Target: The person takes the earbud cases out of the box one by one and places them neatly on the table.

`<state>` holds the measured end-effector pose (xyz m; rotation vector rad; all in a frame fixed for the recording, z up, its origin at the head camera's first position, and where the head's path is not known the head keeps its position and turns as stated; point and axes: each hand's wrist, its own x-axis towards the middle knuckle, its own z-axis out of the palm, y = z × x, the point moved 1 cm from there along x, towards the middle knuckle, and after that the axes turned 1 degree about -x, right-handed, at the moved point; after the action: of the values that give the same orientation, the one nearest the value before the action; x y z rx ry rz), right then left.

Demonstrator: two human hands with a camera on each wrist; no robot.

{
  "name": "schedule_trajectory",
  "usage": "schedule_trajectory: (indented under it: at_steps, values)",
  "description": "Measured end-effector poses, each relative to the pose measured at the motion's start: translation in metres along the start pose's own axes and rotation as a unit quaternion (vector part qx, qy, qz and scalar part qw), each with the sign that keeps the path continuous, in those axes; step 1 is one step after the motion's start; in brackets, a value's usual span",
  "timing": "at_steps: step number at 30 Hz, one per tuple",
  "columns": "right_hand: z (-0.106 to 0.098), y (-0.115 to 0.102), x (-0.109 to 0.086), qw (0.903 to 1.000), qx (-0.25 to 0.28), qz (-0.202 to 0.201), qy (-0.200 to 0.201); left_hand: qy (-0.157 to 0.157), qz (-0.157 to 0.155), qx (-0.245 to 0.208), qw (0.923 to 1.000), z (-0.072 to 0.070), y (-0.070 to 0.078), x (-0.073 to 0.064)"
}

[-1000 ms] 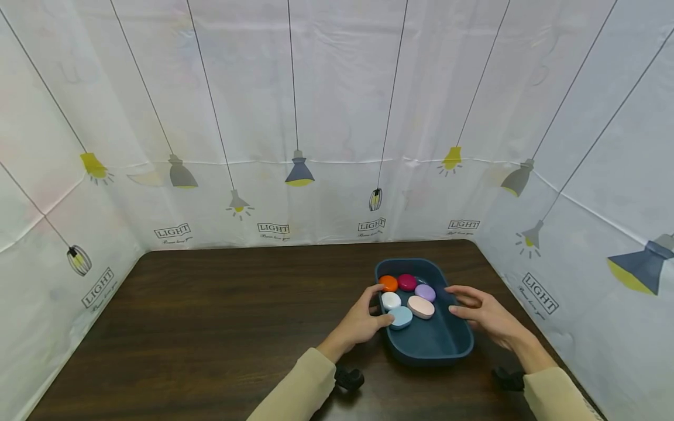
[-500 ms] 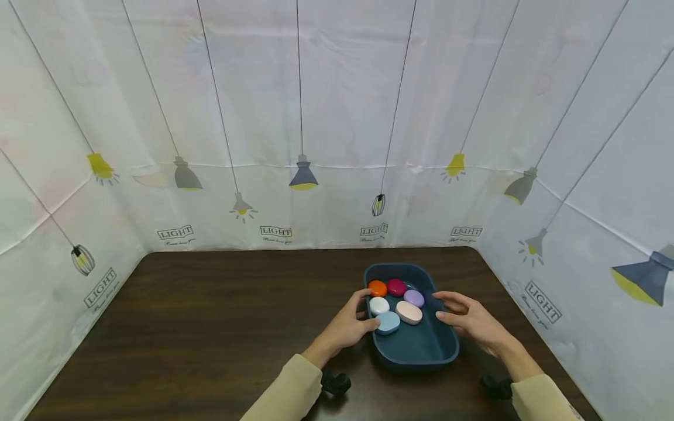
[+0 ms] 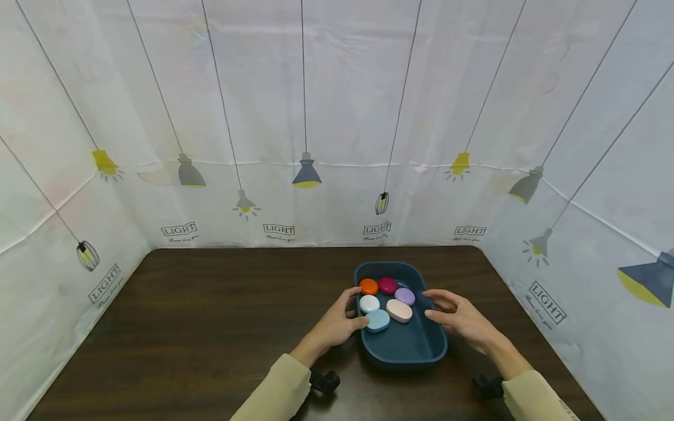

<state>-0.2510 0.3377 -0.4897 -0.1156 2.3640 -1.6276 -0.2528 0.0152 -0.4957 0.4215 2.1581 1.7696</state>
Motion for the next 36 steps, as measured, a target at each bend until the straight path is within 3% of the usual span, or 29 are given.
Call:
schedule_trajectory:
  at_steps: [12,23,36]
  values:
    - [0.029,-0.021,0.003,0.9997,0.008,-0.016,-0.015,0.002,0.004,0.003,1.0000,-0.025,-0.003,-0.015]
    - [0.052,-0.026,0.009,0.9998,-0.013,-0.014,-0.003,0.010,-0.004,0.039,0.9992,-0.045,-0.006,-0.024]
    - [0.070,-0.038,0.011,0.9988,-0.035,-0.033,0.004,0.027,-0.014,0.055,0.9980,-0.058,-0.004,-0.033]
